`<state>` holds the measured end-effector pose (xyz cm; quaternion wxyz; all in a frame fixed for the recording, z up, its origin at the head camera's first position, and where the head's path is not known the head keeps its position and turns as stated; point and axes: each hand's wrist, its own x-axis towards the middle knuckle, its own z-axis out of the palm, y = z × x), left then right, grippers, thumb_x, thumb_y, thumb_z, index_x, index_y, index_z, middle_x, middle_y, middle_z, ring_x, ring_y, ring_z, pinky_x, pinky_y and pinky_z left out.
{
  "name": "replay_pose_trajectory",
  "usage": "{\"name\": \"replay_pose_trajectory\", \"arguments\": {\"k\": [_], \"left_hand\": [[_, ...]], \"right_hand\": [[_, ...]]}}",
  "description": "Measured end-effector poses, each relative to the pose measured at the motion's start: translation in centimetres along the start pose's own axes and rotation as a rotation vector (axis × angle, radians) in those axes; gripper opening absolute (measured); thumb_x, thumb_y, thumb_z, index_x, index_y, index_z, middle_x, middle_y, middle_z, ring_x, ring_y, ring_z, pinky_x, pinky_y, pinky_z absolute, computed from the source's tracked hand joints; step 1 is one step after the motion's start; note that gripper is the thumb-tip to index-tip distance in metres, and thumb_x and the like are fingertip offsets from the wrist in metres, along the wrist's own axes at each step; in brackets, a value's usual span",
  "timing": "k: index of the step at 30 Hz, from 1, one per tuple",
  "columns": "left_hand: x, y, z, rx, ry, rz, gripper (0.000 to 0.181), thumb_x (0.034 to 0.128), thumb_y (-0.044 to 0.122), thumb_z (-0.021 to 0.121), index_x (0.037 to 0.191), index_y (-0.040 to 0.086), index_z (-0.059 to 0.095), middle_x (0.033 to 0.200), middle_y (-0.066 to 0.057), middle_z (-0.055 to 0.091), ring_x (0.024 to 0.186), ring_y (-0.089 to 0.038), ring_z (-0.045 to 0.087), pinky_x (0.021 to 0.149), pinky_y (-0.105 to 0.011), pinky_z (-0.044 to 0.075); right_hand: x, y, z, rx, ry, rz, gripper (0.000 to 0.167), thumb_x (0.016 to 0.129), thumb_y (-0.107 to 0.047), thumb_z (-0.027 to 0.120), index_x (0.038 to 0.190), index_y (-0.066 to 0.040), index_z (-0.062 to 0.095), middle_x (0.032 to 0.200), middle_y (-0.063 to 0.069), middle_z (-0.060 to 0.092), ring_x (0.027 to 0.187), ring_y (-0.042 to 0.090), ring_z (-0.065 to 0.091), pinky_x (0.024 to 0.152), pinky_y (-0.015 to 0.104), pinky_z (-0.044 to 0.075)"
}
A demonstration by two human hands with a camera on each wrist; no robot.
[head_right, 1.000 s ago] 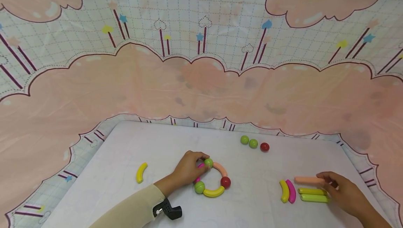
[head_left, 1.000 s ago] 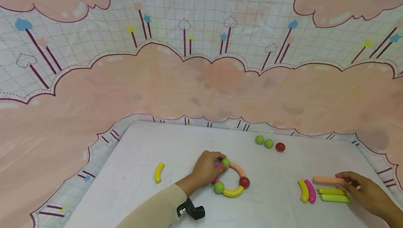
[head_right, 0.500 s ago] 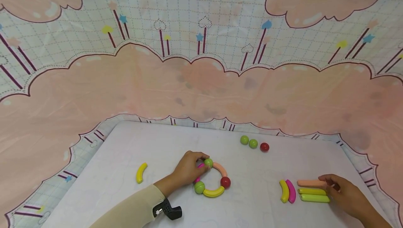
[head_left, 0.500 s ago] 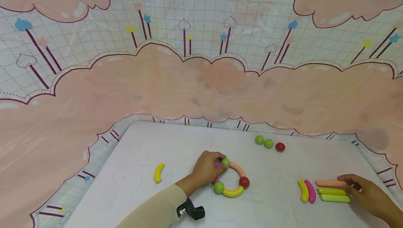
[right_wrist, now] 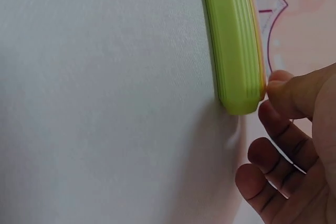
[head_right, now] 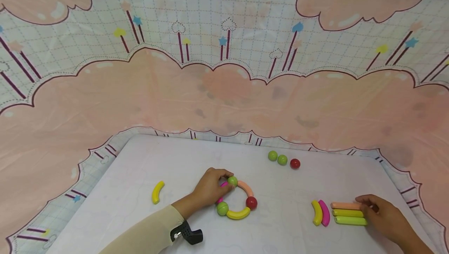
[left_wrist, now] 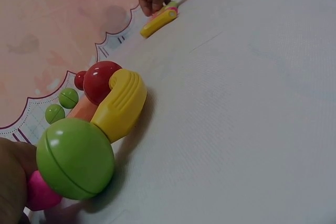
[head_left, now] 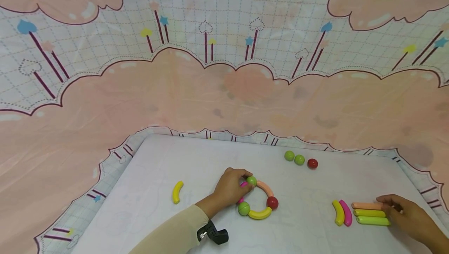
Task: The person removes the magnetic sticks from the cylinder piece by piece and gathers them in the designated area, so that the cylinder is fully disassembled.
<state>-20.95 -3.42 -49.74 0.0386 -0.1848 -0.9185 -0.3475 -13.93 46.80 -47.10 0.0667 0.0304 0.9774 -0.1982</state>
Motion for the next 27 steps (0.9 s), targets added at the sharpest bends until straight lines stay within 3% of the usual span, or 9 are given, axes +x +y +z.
{"name": "replay_pose_trajectory", "arguments": {"k": [7,15,21,27], "left_hand": [[0.1,-0.1,0.0,-0.016,-0.005,0.005,0.029,0.0868,0.026,0.084,0.113,0.016,0.077,0.106,0.008,0.073,0.099,-0.014,0.057,0.085,-0.030,0.049],[0.1,0.0,-0.4,-0.011,-0.046,0.015,0.031,0.0888,0.028,0.082,0.117,0.016,0.076,0.109,0.008,0.073,0.101,-0.016,0.057,0.088,-0.031,0.049],[-0.3,-0.1,-0.9,-0.040,-0.073,0.013,0.043,0.0919,0.031,0.079,0.129,0.013,0.069,0.109,0.007,0.072,0.102,-0.015,0.057,0.089,-0.033,0.050],[-1.1,-0.8,-1.4,-0.086,-0.065,0.025,0.044,0.0952,0.031,0.074,0.134,0.011,0.064,0.112,0.004,0.071,0.106,-0.015,0.059,0.094,-0.037,0.051]], "right_hand": [[0.3,-2.3,0.3,0.031,0.079,0.038,0.036,0.104,-0.019,0.057,0.125,0.010,0.059,0.096,0.009,0.065,0.081,0.023,0.055,0.061,0.033,0.044],[0.3,-8.7,1.6,0.074,0.141,-0.126,0.032,0.100,-0.013,0.062,0.127,0.004,0.064,0.099,0.006,0.065,0.085,0.025,0.056,0.061,0.027,0.048],[-0.1,-13.7,3.6,0.117,0.128,-0.221,0.030,0.098,-0.012,0.067,0.127,-0.004,0.066,0.108,0.005,0.068,0.084,0.018,0.057,0.067,0.024,0.051],[-0.6,-17.5,5.3,0.167,0.049,-0.273,0.034,0.094,-0.012,0.074,0.128,-0.009,0.066,0.115,0.005,0.067,0.085,0.013,0.060,0.069,0.022,0.054]]}}
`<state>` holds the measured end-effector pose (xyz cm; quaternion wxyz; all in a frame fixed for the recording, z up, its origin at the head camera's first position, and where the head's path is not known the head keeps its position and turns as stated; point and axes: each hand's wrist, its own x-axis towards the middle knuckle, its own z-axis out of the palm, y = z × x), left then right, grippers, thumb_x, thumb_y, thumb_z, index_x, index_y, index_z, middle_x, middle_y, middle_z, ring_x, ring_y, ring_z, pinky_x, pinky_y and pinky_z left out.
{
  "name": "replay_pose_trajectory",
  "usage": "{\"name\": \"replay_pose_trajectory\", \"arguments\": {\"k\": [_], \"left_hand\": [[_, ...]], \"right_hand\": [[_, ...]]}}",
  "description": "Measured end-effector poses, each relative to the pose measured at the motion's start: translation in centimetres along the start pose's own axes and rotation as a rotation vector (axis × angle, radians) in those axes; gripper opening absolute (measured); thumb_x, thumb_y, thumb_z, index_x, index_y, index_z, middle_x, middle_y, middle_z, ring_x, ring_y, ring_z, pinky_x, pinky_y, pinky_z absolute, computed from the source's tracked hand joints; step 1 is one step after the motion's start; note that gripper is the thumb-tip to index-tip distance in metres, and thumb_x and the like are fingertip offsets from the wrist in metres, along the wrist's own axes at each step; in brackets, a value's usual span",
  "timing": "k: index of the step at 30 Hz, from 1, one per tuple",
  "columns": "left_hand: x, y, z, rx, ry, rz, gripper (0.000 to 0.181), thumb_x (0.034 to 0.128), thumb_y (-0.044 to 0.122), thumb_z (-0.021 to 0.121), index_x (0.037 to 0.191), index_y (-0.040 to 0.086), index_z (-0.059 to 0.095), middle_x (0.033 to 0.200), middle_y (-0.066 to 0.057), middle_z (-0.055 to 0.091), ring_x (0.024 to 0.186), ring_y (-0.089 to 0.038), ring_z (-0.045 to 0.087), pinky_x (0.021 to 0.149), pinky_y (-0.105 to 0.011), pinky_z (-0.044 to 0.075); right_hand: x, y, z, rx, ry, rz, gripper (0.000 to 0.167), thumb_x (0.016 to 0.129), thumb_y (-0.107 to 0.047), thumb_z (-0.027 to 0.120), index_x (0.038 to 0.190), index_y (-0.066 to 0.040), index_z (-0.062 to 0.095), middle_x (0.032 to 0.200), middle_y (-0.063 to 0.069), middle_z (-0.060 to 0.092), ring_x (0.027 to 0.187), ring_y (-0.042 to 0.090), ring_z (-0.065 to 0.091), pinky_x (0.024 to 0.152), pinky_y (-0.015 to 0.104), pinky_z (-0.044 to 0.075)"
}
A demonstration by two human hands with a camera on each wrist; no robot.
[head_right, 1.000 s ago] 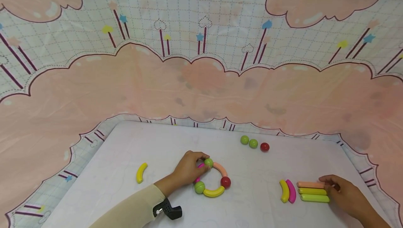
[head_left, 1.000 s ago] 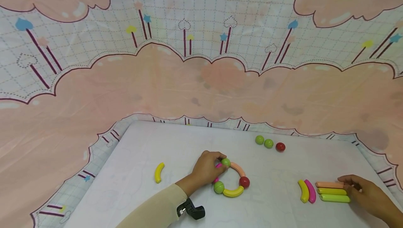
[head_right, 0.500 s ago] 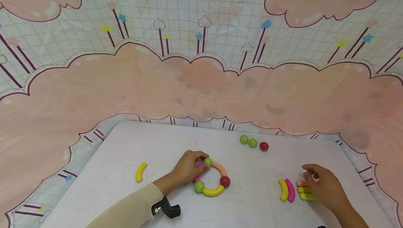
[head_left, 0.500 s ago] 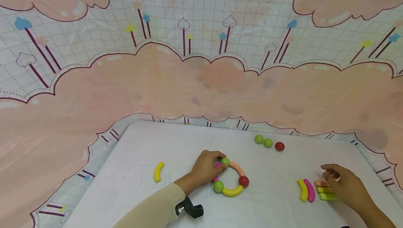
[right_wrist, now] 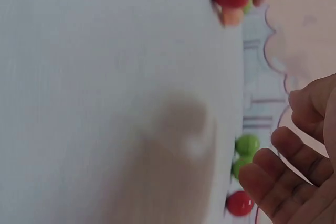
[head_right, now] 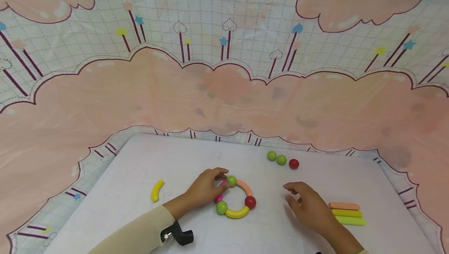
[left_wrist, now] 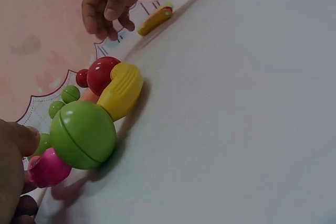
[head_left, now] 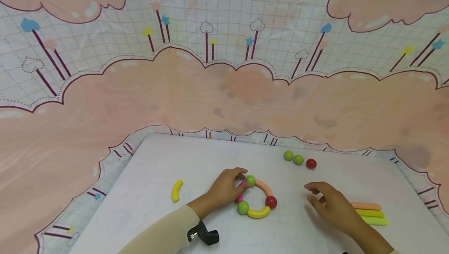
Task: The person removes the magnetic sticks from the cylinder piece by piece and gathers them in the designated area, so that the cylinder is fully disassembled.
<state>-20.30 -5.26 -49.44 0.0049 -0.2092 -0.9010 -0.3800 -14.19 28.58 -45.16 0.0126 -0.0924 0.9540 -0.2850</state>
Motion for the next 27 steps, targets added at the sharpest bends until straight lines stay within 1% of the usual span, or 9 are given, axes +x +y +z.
{"name": "replay_pose_trajectory", "arguments": {"k": [4,6,8,11,16,20,24,27], "left_hand": [[-0.7,-0.3,-0.3,-0.007,0.001,0.027,0.040,0.0971,0.029,0.072,0.132,0.009,0.065,0.114,0.002,0.070,0.109,-0.016,0.060,0.097,-0.039,0.051],[-1.1,-0.3,-0.5,-0.012,-0.003,0.039,0.038,0.0977,0.028,0.071,0.130,0.009,0.066,0.114,0.002,0.069,0.111,-0.017,0.060,0.100,-0.041,0.050],[-1.5,-0.3,-0.6,-0.018,-0.007,0.047,0.036,0.0979,0.028,0.071,0.128,0.009,0.067,0.115,0.002,0.069,0.113,-0.018,0.060,0.103,-0.042,0.048],[-2.0,-0.3,-0.8,-0.033,-0.009,0.060,0.033,0.0981,0.026,0.071,0.126,0.009,0.069,0.117,0.001,0.068,0.118,-0.019,0.060,0.106,-0.043,0.047],[-3.1,-0.2,-1.1,-0.045,0.002,0.098,0.028,0.0971,0.020,0.072,0.123,0.009,0.070,0.119,0.000,0.067,0.118,-0.017,0.060,0.104,-0.041,0.048],[-3.9,0.0,-1.4,-0.058,0.008,0.142,0.024,0.0953,0.014,0.073,0.119,0.010,0.072,0.119,0.001,0.066,0.115,-0.015,0.061,0.103,-0.039,0.050],[-4.8,0.3,-1.6,-0.050,-0.033,0.168,0.024,0.0941,0.015,0.075,0.118,0.014,0.072,0.124,0.004,0.063,0.118,-0.014,0.059,0.105,-0.039,0.048],[-5.2,0.3,-1.5,0.002,-0.076,0.200,0.025,0.0931,0.021,0.078,0.117,0.017,0.073,0.128,0.005,0.060,0.121,-0.014,0.057,0.107,-0.038,0.047]], "right_hand": [[0.2,-1.7,1.3,0.022,-0.033,-0.027,0.036,0.092,-0.012,0.077,0.126,-0.015,0.066,0.118,0.003,0.065,0.087,0.012,0.061,0.071,0.023,0.056],[0.3,-2.3,2.0,0.027,-0.047,-0.030,0.036,0.091,-0.014,0.079,0.125,-0.019,0.066,0.123,0.001,0.064,0.090,0.012,0.062,0.075,0.025,0.058],[0.4,-2.9,2.6,0.023,-0.071,-0.032,0.037,0.090,-0.018,0.080,0.124,-0.024,0.066,0.130,-0.002,0.062,0.094,0.012,0.063,0.078,0.027,0.059],[0.5,-3.6,3.3,0.029,-0.110,-0.050,0.041,0.089,-0.023,0.082,0.126,-0.028,0.065,0.142,-0.002,0.056,0.106,0.018,0.064,0.083,0.032,0.060],[0.7,-4.2,4.4,0.025,-0.157,-0.158,0.047,0.087,-0.026,0.083,0.131,-0.029,0.064,0.151,0.005,0.047,0.124,0.027,0.059,0.091,0.041,0.057],[0.8,-4.6,5.2,-0.013,-0.182,-0.221,0.049,0.088,-0.032,0.083,0.132,-0.032,0.063,0.153,0.004,0.044,0.131,0.029,0.054,0.097,0.047,0.054],[1.0,-4.9,5.7,-0.035,-0.197,-0.262,0.045,0.088,-0.036,0.082,0.130,-0.035,0.065,0.153,0.001,0.045,0.130,0.027,0.054,0.098,0.051,0.053],[1.1,-5.2,5.9,-0.054,-0.198,-0.299,0.039,0.089,-0.035,0.081,0.125,-0.037,0.067,0.152,-0.001,0.047,0.129,0.024,0.054,0.101,0.050,0.051]]}}
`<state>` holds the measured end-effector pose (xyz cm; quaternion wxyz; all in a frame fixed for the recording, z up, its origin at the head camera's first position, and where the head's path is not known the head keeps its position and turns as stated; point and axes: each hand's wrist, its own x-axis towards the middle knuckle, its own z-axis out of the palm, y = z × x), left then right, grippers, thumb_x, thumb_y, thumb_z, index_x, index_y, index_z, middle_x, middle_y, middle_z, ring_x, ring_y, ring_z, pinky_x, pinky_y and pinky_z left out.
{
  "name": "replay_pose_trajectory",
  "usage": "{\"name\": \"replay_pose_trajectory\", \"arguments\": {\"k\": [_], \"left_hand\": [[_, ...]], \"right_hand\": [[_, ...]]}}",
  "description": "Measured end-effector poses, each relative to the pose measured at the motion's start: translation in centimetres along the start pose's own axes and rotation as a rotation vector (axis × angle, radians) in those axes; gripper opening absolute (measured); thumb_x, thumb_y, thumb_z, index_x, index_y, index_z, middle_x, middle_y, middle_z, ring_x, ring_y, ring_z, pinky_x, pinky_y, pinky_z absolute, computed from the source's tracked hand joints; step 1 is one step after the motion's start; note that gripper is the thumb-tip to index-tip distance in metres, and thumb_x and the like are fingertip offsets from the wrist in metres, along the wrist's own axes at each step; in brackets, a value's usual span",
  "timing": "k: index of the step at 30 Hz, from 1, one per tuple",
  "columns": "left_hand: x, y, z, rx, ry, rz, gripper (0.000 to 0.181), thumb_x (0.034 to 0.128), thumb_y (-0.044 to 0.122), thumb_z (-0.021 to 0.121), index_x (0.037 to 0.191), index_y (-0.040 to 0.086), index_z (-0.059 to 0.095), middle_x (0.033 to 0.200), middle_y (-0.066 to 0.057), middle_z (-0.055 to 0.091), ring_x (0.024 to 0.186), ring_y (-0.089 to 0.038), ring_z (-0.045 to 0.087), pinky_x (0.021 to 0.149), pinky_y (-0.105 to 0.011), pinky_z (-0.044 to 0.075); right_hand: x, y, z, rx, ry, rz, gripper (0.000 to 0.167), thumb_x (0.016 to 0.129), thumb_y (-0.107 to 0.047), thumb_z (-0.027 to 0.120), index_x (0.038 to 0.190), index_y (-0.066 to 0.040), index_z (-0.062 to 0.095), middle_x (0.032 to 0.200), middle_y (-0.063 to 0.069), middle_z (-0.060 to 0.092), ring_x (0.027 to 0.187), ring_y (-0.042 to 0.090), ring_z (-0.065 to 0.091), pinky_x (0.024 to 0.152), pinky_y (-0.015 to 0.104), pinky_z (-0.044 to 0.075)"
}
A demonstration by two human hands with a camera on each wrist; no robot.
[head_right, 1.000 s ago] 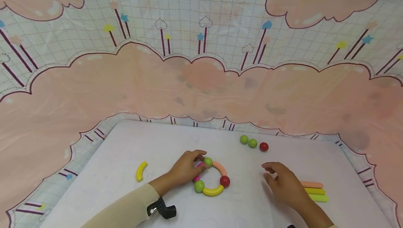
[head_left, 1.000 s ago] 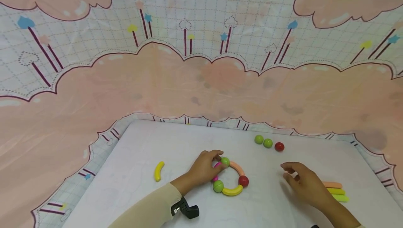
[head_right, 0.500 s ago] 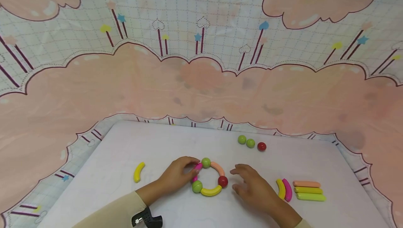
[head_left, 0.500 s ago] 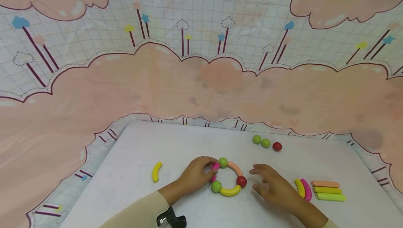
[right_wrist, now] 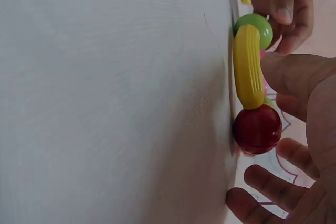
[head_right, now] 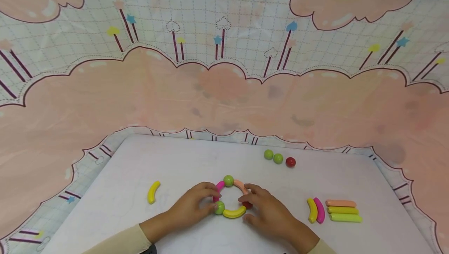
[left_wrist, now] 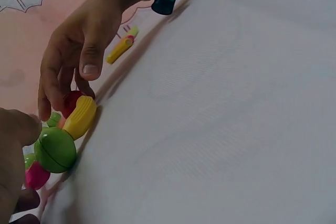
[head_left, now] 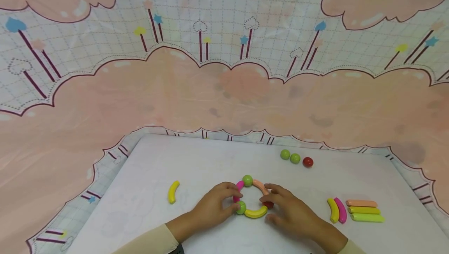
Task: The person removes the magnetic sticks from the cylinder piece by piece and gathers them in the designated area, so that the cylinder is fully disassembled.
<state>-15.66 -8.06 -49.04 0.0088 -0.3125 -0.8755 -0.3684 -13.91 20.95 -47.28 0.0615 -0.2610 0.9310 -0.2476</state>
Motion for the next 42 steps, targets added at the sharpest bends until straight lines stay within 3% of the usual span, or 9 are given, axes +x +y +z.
{"name": "replay_pose_trajectory", "arguments": {"k": [4,9,20,26,42], "left_hand": [[-0.3,-0.1,0.3,0.084,-0.036,0.049,0.028,0.0906,0.027,0.081,0.117,0.022,0.073,0.131,0.003,0.058,0.123,-0.015,0.056,0.107,-0.038,0.046],[-0.3,-0.3,0.6,0.174,-0.049,0.099,0.030,0.0897,0.031,0.082,0.117,0.025,0.073,0.131,0.007,0.060,0.121,-0.013,0.056,0.106,-0.037,0.046],[0.0,0.1,0.7,0.225,0.016,0.214,0.029,0.0848,0.029,0.086,0.111,0.022,0.074,0.112,0.017,0.067,0.103,-0.006,0.059,0.091,-0.028,0.049],[0.2,0.1,0.6,0.221,0.015,0.217,0.028,0.0846,0.027,0.086,0.109,0.023,0.074,0.109,0.018,0.067,0.101,-0.004,0.058,0.092,-0.027,0.049],[0.0,-0.6,-0.2,0.184,-0.055,0.175,0.024,0.0890,0.021,0.081,0.112,0.020,0.073,0.113,0.017,0.067,0.108,-0.005,0.058,0.100,-0.027,0.048]], "right_hand": [[0.3,-0.2,0.1,-0.049,-0.006,-0.065,0.034,0.090,-0.034,0.081,0.122,-0.035,0.069,0.145,-0.004,0.053,0.130,0.021,0.053,0.106,0.049,0.047],[0.6,-0.5,0.0,-0.089,-0.013,-0.116,0.031,0.090,-0.032,0.080,0.120,-0.032,0.071,0.138,-0.005,0.059,0.126,0.020,0.055,0.105,0.050,0.048],[1.1,-0.6,0.6,-0.160,0.006,-0.147,0.020,0.091,-0.030,0.078,0.109,-0.035,0.072,0.132,-0.003,0.061,0.122,0.023,0.054,0.097,0.053,0.050],[1.2,-0.7,0.5,-0.164,-0.004,-0.132,0.019,0.091,-0.027,0.079,0.107,-0.035,0.072,0.130,-0.003,0.061,0.122,0.024,0.054,0.096,0.053,0.050],[1.3,-0.8,-0.2,-0.144,-0.066,-0.131,0.023,0.092,-0.024,0.078,0.108,-0.038,0.071,0.134,-0.004,0.060,0.125,0.025,0.053,0.099,0.055,0.049]]}}
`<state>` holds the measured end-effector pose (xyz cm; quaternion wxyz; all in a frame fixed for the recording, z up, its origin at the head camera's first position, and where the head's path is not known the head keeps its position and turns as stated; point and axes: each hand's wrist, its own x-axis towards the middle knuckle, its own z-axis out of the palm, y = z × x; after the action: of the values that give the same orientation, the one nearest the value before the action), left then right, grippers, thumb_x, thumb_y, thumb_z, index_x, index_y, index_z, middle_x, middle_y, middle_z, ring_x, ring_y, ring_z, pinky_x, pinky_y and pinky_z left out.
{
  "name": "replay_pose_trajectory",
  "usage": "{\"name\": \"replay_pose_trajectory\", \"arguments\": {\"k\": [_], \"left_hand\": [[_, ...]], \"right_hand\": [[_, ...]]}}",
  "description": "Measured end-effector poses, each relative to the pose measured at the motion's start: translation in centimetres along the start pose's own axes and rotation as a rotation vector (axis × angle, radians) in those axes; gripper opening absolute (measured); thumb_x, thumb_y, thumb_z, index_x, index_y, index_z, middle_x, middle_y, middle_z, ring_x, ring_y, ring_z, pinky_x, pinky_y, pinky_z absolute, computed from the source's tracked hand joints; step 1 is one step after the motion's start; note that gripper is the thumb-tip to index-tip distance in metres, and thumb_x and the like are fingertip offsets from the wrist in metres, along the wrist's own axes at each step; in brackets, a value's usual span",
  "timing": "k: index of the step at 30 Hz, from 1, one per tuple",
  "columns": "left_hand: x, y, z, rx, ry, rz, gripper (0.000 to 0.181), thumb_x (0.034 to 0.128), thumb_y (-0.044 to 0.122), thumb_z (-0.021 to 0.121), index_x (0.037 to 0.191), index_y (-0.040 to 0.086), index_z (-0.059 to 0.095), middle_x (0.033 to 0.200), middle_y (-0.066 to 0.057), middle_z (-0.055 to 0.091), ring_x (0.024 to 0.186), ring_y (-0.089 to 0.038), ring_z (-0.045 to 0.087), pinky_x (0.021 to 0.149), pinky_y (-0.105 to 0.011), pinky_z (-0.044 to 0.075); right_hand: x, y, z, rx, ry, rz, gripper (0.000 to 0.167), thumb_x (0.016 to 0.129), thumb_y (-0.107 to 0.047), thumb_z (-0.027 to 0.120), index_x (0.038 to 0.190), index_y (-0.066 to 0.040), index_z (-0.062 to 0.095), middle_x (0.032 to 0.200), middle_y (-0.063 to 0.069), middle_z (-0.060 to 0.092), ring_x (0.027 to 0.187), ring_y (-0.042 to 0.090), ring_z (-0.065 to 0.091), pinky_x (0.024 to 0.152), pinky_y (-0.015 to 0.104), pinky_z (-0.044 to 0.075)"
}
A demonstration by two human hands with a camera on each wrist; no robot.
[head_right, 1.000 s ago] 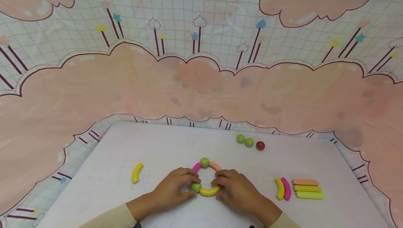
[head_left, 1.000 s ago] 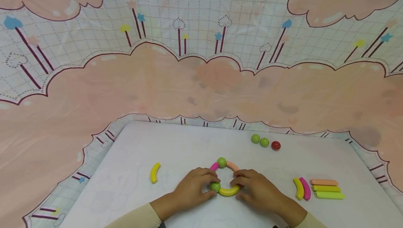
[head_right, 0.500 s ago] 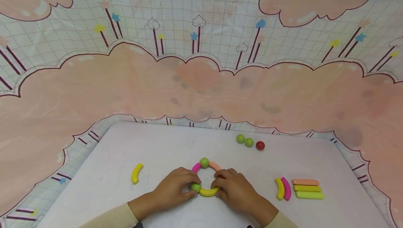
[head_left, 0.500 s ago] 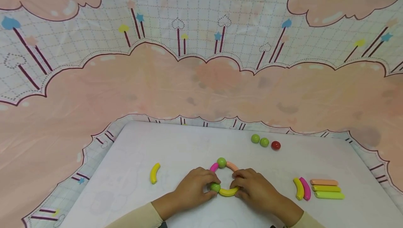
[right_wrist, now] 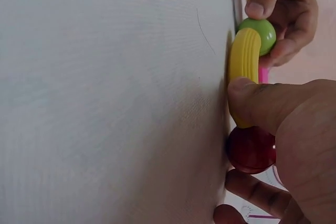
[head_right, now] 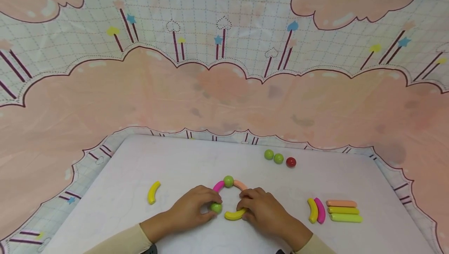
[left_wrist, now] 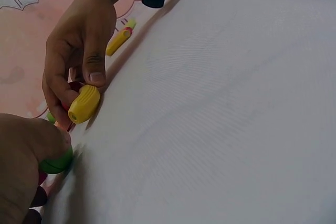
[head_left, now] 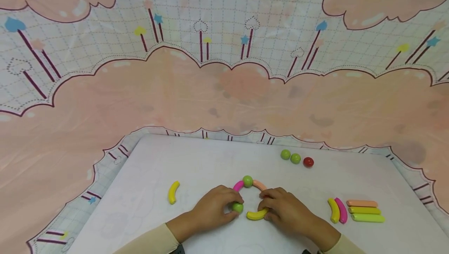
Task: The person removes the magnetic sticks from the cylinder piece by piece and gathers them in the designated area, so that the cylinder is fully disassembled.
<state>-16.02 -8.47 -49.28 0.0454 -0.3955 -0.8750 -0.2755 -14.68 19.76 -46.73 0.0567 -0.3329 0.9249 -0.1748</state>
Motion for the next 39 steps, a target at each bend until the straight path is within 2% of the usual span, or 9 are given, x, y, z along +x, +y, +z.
{"name": "replay_pose_trajectory", "arguments": {"k": [8,15,21,26,34,39], "left_hand": [[-0.2,0.0,-0.2,0.044,-0.009,-0.009,0.026,0.0897,0.022,0.080,0.115,0.020,0.073,0.119,0.015,0.067,0.112,-0.007,0.059,0.101,-0.029,0.049],[-0.2,-0.2,-0.6,0.076,0.005,-0.020,0.028,0.0888,0.021,0.080,0.116,0.019,0.073,0.124,0.011,0.067,0.117,-0.011,0.058,0.103,-0.032,0.047],[-0.3,-0.3,-0.7,0.072,0.018,-0.026,0.030,0.0877,0.021,0.081,0.116,0.019,0.073,0.127,0.009,0.066,0.119,-0.012,0.057,0.105,-0.033,0.047],[-0.1,0.1,-0.4,0.121,0.032,0.015,0.031,0.0870,0.027,0.082,0.117,0.022,0.073,0.125,0.013,0.066,0.120,-0.013,0.054,0.106,-0.039,0.044],[0.8,1.6,0.7,0.209,0.061,0.161,0.031,0.0853,0.033,0.084,0.114,0.026,0.075,0.116,0.016,0.069,0.121,-0.019,0.056,0.109,-0.039,0.039],[1.1,2.2,1.2,0.238,0.021,0.158,0.030,0.0856,0.036,0.083,0.113,0.027,0.075,0.116,0.015,0.068,0.122,-0.017,0.054,0.110,-0.038,0.038]], "right_hand": [[-0.1,0.0,0.0,-0.009,-0.011,0.009,0.029,0.093,-0.018,0.077,0.113,-0.038,0.071,0.137,-0.003,0.059,0.126,0.025,0.053,0.102,0.055,0.048],[-0.2,0.0,0.0,-0.029,-0.001,0.011,0.036,0.093,-0.014,0.077,0.124,-0.029,0.070,0.134,-0.007,0.061,0.125,0.020,0.055,0.105,0.047,0.048],[-0.3,-0.1,0.0,-0.025,0.007,0.032,0.037,0.092,-0.015,0.078,0.127,-0.025,0.068,0.132,-0.009,0.061,0.123,0.017,0.056,0.104,0.043,0.050],[-0.4,-0.3,-0.1,-0.031,0.015,0.055,0.037,0.092,-0.017,0.078,0.126,-0.026,0.068,0.134,-0.008,0.060,0.123,0.017,0.057,0.103,0.043,0.050],[-0.6,0.0,0.0,-0.015,0.074,0.024,0.039,0.090,-0.014,0.080,0.125,-0.024,0.067,0.129,-0.009,0.063,0.119,0.014,0.059,0.099,0.041,0.053],[-0.7,0.4,0.3,-0.009,0.096,-0.003,0.039,0.090,-0.014,0.079,0.127,-0.021,0.067,0.128,-0.009,0.064,0.120,0.015,0.059,0.099,0.042,0.053]]}}
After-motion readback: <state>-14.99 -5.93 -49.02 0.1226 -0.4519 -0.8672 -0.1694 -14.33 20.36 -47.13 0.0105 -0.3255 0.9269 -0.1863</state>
